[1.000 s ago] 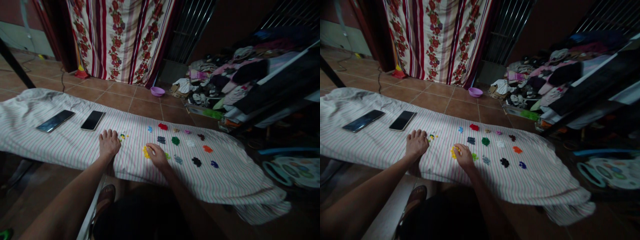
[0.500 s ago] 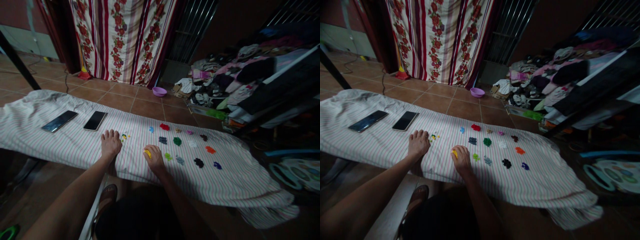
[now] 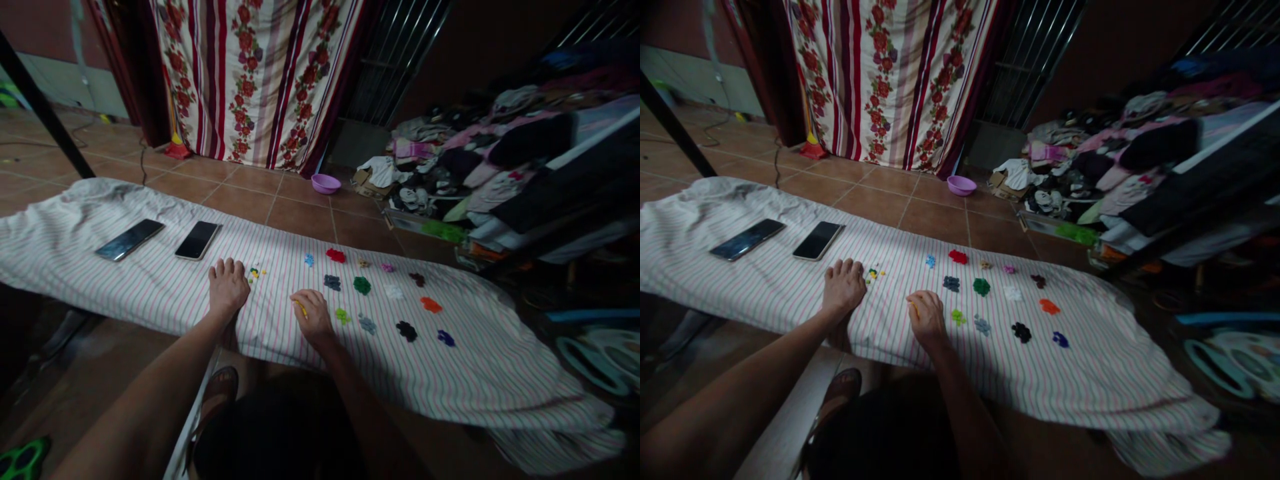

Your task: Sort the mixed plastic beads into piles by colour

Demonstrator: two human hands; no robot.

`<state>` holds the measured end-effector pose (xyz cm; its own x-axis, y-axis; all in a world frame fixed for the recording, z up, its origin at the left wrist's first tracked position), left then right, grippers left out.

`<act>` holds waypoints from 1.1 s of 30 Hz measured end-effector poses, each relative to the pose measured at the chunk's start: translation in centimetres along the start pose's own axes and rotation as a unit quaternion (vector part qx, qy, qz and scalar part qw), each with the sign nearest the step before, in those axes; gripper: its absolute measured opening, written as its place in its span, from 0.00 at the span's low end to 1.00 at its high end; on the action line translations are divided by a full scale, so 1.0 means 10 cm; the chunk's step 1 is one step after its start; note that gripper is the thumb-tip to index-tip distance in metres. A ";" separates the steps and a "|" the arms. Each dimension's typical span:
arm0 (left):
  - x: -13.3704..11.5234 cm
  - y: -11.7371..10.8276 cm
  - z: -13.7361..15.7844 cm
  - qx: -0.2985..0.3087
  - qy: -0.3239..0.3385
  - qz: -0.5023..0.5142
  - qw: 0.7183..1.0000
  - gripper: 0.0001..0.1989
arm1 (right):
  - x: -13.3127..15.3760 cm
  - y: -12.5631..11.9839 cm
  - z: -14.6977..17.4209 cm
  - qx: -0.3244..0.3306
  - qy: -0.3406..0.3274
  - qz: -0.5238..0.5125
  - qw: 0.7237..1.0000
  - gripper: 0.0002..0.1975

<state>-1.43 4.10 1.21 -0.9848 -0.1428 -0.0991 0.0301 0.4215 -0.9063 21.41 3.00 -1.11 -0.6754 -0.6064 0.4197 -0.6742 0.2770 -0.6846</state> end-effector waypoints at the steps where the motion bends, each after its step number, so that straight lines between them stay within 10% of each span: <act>1: 0.00 0.00 0.00 0.000 0.000 -0.002 1.000 0.17 | 0.00 0.00 0.00 -0.002 0.000 -0.002 1.000 0.10; 21: 0.02 0.04 0.00 -0.021 0.004 0.009 1.000 0.18 | -0.04 0.01 -0.10 -0.051 0.012 0.002 0.999 0.13; 33: 0.03 0.03 0.00 -0.017 -0.003 0.031 0.999 0.19 | 0.32 0.37 -0.65 0.086 -0.004 -0.011 0.996 0.12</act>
<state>-1.71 4.20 0.94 -0.9803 -0.1201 -0.1566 0.0849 0.4596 -0.8841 14.79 6.95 1.58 -0.6582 -0.6173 0.4310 -0.6268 0.1322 -0.7679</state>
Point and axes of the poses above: each hand's wrist, its own z-axis away from the middle knuckle, its own y-axis out of the palm, x = y × z, the point moved 1 cm from there along -z, towards the middle knuckle, and after that the axes turned 5 degrees about -x, right-handed, at the moved point
